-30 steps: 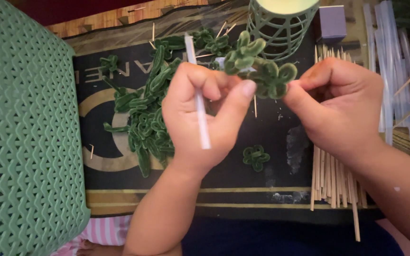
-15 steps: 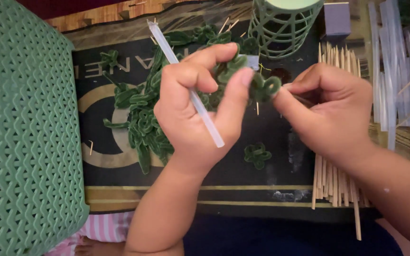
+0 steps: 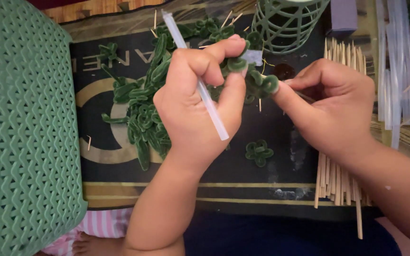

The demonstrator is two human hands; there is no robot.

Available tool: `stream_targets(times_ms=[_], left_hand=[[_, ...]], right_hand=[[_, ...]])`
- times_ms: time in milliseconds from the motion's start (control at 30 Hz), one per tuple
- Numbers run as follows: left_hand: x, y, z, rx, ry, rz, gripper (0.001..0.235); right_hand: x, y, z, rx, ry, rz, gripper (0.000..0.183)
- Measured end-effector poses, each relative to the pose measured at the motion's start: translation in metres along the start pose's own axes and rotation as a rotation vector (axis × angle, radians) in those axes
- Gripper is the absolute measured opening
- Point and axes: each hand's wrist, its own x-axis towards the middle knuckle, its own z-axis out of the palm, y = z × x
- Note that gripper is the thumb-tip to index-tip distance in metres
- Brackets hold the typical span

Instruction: Assembling artificial leaves by bonding them to wooden sticks using a glue stick melted over a candle flame.

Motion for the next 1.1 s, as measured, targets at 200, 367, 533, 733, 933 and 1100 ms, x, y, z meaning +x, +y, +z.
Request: stream_targets(times_ms=[200,367,533,733,933,1100], left_hand=[[0.005,0.001,-0.006,-0.005,-0.058,-0.025,0.038],[0.009,-0.002,-0.014,-0.025,-0.122,-0.046,0.037],[0.011,-0.004,-0.015,-0.057,-0.159,-0.045,0.036],[0.010,-0.004,-0.019,-0.078,-0.112,-0.016,0.037],[0.005,-0.022,-0.029,-0.393,-0.071,0.046,0.046],[0.009,-0.034,-0.030,-0.503,0.181,0.024,0.021]], right_hand=[[0.000,0.001,0.000,-0.010,-0.014,0.024,0.024],[0.001,-0.002,-0.001,-0.022,-0.045,0.029,0.023],[0.002,-0.003,-0.003,-0.020,-0.065,0.043,0.025],[0.008,-0.005,-0.009,-0.019,-0.067,0.118,0.020],[0.021,0.006,-0.028,0.090,-0.114,0.293,0.008],[0.029,0.006,-0.046,0.214,-0.213,0.198,0.025]])
